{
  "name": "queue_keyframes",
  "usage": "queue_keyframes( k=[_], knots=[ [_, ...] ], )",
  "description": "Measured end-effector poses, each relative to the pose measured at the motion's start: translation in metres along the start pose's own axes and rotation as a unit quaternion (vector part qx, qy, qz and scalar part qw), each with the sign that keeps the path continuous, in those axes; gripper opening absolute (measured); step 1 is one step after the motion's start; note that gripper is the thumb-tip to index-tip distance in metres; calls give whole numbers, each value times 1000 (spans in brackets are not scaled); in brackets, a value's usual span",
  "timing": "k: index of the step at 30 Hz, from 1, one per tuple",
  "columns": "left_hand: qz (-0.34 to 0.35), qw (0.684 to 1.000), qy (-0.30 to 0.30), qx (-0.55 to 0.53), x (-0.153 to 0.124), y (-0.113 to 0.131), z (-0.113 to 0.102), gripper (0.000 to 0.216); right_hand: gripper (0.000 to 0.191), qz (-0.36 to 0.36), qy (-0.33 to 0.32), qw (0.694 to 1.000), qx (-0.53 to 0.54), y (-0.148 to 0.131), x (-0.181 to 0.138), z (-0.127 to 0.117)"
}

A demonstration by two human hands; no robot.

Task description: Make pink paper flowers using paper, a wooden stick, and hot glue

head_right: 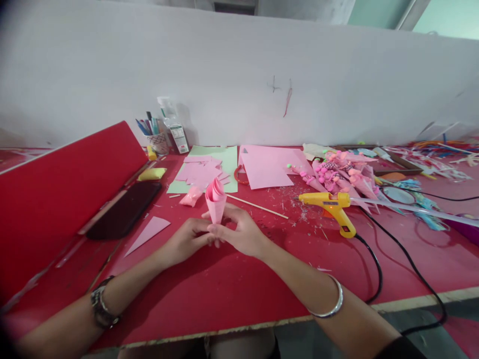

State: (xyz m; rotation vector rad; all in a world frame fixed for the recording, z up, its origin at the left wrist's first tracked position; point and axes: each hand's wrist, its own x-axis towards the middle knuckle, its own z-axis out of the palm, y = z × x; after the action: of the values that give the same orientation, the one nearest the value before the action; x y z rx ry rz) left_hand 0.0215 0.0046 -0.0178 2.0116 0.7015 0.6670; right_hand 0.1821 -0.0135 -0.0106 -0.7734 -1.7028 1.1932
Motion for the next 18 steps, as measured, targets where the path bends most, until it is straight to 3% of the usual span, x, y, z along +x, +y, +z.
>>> queue_keyframes(
  k=[12,18],
  knots=[
    [8,999,-6,-48,0,4,-1,22,20,2,-11,1000,12,-4,1,0],
    [-1,1000,-2,-23,0,6,0,23,16,-5,8,999,-50,-3,1,-1]
  ],
)
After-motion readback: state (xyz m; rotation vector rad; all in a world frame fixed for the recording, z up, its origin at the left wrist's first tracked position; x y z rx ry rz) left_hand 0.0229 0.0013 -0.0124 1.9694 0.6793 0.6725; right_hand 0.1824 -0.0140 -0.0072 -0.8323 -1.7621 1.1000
